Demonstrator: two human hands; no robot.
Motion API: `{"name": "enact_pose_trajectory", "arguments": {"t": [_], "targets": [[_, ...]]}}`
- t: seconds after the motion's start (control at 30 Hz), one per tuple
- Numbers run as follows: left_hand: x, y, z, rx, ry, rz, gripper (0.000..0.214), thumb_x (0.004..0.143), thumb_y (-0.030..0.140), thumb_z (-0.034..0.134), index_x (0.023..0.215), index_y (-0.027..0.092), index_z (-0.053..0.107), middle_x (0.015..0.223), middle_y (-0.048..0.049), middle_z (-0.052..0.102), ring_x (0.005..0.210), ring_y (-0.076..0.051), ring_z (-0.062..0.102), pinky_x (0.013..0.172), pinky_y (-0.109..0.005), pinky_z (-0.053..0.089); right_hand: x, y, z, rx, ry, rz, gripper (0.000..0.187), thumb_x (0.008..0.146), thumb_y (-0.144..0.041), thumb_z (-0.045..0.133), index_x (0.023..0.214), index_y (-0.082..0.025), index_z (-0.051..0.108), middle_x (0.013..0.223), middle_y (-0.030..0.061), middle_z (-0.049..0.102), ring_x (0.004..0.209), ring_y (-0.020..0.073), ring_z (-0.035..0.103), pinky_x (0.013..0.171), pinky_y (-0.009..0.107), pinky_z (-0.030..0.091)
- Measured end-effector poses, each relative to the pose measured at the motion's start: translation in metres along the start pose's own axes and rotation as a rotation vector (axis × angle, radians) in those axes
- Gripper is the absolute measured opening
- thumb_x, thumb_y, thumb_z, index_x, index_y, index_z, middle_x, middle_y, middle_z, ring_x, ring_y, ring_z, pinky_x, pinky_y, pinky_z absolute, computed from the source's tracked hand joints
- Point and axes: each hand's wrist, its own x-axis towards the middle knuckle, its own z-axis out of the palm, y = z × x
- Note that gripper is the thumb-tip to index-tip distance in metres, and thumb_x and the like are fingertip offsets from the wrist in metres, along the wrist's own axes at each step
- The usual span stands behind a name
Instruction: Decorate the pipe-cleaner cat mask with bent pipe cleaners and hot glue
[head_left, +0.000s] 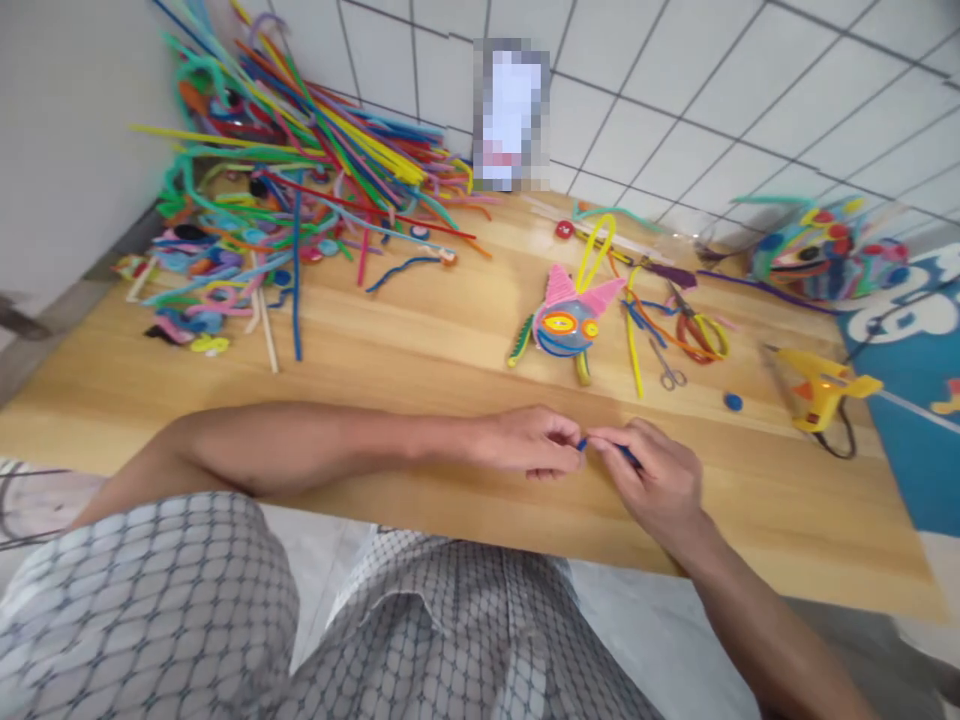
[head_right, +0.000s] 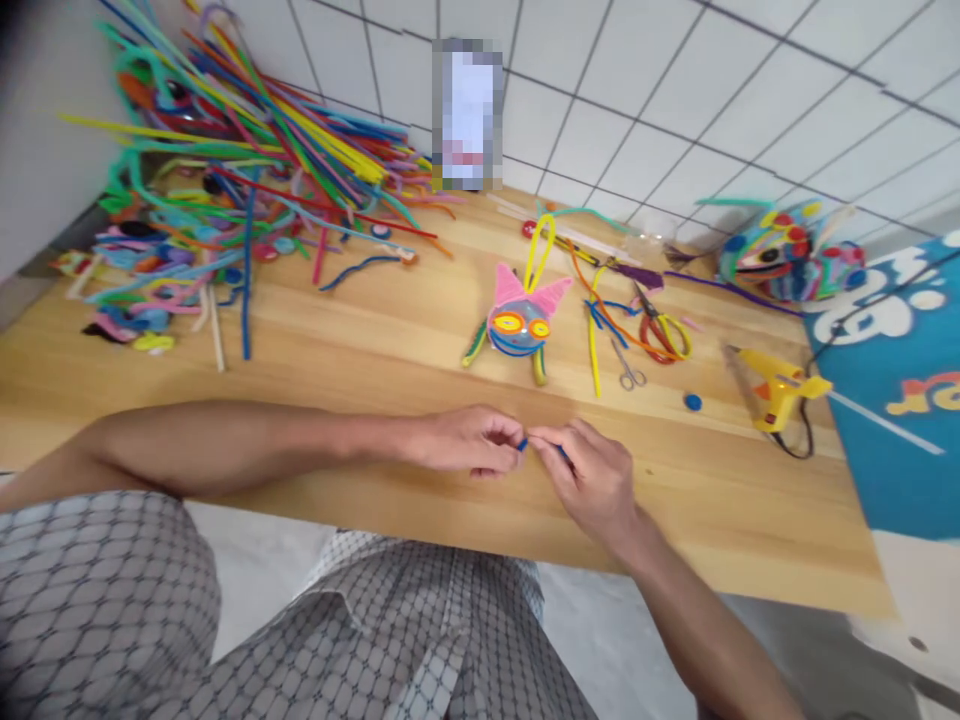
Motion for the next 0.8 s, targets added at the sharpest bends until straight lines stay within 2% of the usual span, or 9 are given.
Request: {"name": "enact_pose_trajectory", "arguments": {"t": [0.1,0.2,0.23,0.3,0.33,0.4,0.6,0.7,0.8], "targets": [[-0.002,0.001,-0.002,0.012,-0.088,-0.043,0.020,0.090,0.018,0.072,0.072,0.020,0.064,0.065,0.0054,0.061,0.060,-0.011,0.056,0.059,-0.025,0.046,-0.001,0.003,-0.005,-0.080,0.070,0.018,0.012,0.113,-0.021,0.072,0.107,-0.026,0.081,0.079,-0.0005,0.081,0.058,0.0144,0.070,0.053,0.030,0.047],[-0.001,-0.001,-0.003,-0.108,-0.061,-0.041,0.016,0.090,0.027,0.080,0.080,0.020,0.070,0.073,0.0040,0.068,0.063,-0.011,0.059,0.061,-0.026,0.048,-0.003,0.006,-0.009,-0.192,0.179,0.074,0.009,0.112,-0.023,0.073,0.108,-0.026,0.081,0.076,-0.0007,0.079,0.055,0.0143,0.066,0.052,0.031,0.045],[-0.001,-0.003,-0.003,-0.177,-0.029,-0.032,0.021,0.087,0.034,0.088,0.086,0.019,0.073,0.079,0.0034,0.071,0.065,-0.011,0.061,0.062,-0.027,0.048,-0.003,0.006,-0.009,-0.223,0.197,0.064,0.009,0.112,-0.023,0.074,0.108,-0.026,0.080,0.074,-0.0013,0.077,0.054,0.0139,0.064,0.052,0.031,0.044],[0.000,-0.006,-0.003,-0.326,0.021,-0.013,0.048,0.075,0.051,0.104,0.097,0.020,0.075,0.092,0.0019,0.077,0.068,-0.011,0.065,0.063,-0.027,0.049,-0.003,0.004,-0.008,-0.272,0.209,0.007,0.007,0.111,-0.021,0.074,0.108,-0.025,0.080,0.073,-0.0020,0.076,0.052,0.0130,0.062,0.052,0.031,0.044],[0.001,-0.007,-0.003,-0.382,0.026,-0.003,0.059,0.069,0.059,0.107,0.100,0.020,0.075,0.098,0.0011,0.079,0.068,-0.010,0.066,0.064,-0.027,0.048,-0.003,0.002,-0.006,-0.290,0.213,-0.024,0.007,0.111,-0.019,0.074,0.110,-0.024,0.079,0.074,-0.0017,0.078,0.053,0.0128,0.063,0.053,0.031,0.045],[0.001,-0.009,-0.002,-0.438,0.026,0.011,0.066,0.068,0.066,0.108,0.102,0.019,0.075,0.103,-0.0006,0.081,0.069,-0.009,0.066,0.066,-0.027,0.048,-0.003,-0.001,-0.001,-0.310,0.224,-0.056,0.009,0.110,-0.015,0.073,0.112,-0.023,0.078,0.076,-0.0014,0.080,0.054,0.0130,0.065,0.054,0.031,0.045],[0.001,-0.009,0.000,-0.397,0.112,0.088,0.053,0.075,0.055,0.105,0.090,0.017,0.071,0.089,0.0009,0.076,0.067,-0.009,0.061,0.066,-0.027,0.044,-0.004,-0.005,0.011,-0.289,0.176,-0.031,0.015,0.109,-0.016,0.074,0.122,-0.022,0.078,0.080,0.0007,0.083,0.060,0.0152,0.071,0.056,0.031,0.048],[0.000,-0.007,0.001,-0.328,0.138,0.091,0.046,0.078,0.052,0.100,0.086,0.018,0.069,0.083,0.0021,0.072,0.066,-0.009,0.060,0.064,-0.026,0.044,-0.003,-0.005,0.010,-0.194,0.146,0.002,0.012,0.110,-0.016,0.072,0.116,-0.023,0.080,0.084,0.0019,0.085,0.064,0.0158,0.074,0.059,0.030,0.052],[-0.004,-0.007,0.003,-0.219,0.001,0.023,0.035,0.080,0.043,0.093,0.082,0.019,0.068,0.076,0.0027,0.069,0.066,-0.011,0.060,0.064,-0.026,0.046,0.000,-0.004,0.006,-0.105,0.122,0.126,0.012,0.109,-0.018,0.073,0.106,-0.025,0.082,0.084,0.0013,0.085,0.065,0.0161,0.074,0.060,0.030,0.054]]}}
